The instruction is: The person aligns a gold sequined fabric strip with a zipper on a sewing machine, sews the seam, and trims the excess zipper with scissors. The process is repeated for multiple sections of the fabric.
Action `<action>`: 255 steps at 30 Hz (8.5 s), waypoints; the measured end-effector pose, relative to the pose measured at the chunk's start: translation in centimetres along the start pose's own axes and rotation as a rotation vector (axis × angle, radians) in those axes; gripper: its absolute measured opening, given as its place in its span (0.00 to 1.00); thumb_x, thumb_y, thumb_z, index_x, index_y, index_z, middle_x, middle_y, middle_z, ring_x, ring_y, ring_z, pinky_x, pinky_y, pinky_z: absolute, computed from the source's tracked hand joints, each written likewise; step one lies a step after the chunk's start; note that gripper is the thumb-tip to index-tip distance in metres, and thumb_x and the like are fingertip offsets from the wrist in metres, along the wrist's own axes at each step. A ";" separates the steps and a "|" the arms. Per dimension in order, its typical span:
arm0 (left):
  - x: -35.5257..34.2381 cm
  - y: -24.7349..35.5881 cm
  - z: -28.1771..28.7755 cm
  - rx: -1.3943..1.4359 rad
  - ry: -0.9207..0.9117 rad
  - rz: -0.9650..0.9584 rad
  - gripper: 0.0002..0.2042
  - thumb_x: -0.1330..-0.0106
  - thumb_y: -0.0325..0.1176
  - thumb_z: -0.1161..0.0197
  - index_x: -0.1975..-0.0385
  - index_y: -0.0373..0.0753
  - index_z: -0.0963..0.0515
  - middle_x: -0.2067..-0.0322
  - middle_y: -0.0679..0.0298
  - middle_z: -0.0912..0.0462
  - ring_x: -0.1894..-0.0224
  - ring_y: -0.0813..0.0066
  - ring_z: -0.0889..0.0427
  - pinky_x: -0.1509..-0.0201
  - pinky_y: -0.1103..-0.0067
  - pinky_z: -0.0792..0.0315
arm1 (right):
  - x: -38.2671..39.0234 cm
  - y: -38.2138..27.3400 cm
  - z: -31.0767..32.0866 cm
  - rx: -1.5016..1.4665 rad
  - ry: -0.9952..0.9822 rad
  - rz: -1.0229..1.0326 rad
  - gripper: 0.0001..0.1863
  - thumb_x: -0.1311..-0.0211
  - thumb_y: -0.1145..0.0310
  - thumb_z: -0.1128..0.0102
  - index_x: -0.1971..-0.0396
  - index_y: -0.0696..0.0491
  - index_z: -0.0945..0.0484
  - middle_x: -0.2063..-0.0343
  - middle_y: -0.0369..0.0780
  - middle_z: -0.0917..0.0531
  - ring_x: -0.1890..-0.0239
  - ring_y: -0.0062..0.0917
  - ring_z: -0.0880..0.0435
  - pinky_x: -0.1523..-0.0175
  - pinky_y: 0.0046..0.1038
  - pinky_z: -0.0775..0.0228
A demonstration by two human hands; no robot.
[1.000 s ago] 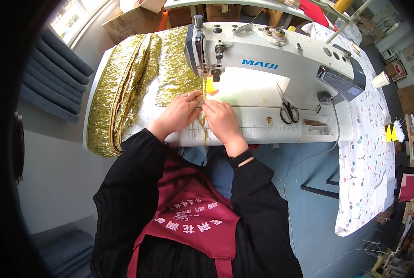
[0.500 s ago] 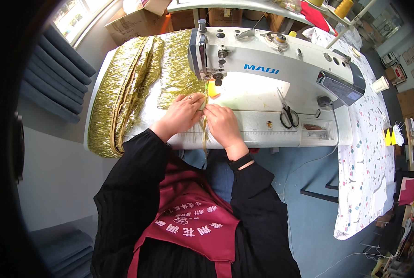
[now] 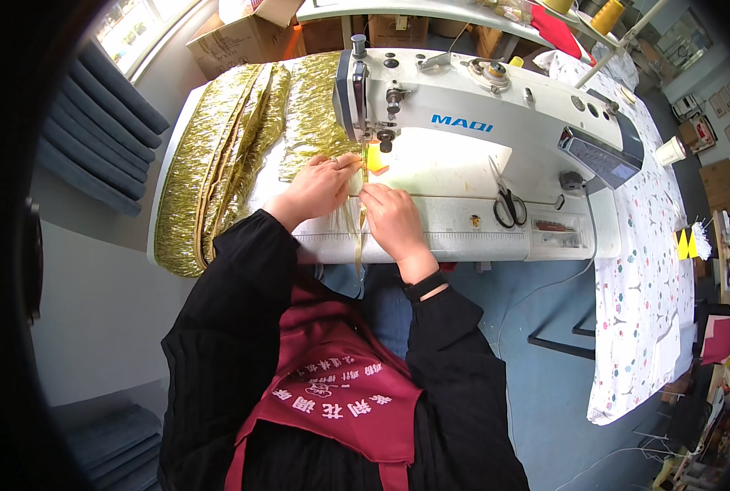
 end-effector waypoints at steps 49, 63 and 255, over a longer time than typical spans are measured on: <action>-11.0 -5.7 1.5 0.360 -0.044 -0.258 0.17 0.38 0.23 0.39 0.48 0.34 0.20 0.47 0.46 0.17 0.42 0.50 0.20 0.36 0.67 0.27 | -0.2 0.3 -1.0 0.119 -0.133 -0.039 0.16 0.39 0.71 0.36 0.51 0.52 0.14 0.46 0.36 0.14 0.42 0.29 0.17 0.41 0.36 0.29; -8.5 -8.2 1.2 0.322 -0.115 -0.424 0.03 0.38 0.24 0.41 0.68 0.37 0.27 0.67 0.53 0.18 0.62 0.47 0.19 0.58 0.60 0.28 | 1.0 1.2 -2.2 -0.574 -0.087 -0.452 0.18 0.34 0.82 0.41 0.47 0.55 0.14 0.47 0.43 0.14 0.55 0.31 0.12 0.48 0.34 0.20; 10.4 6.9 0.0 1.655 0.189 0.211 0.05 0.25 0.21 0.45 0.65 0.35 0.26 0.50 0.57 0.17 0.46 0.72 0.17 0.38 0.73 0.25 | 10.2 13.8 16.9 0.416 -0.042 -0.807 0.21 0.42 0.55 0.25 0.62 0.59 0.14 0.75 0.47 0.12 0.69 0.44 0.13 0.61 0.39 0.23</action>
Point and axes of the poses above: each hand's wrist, its own x-axis away from the middle knuckle, its own z-axis out of the back of the hand, y = z × x, the point moved 10 cm from there along -x, towards the middle knuckle
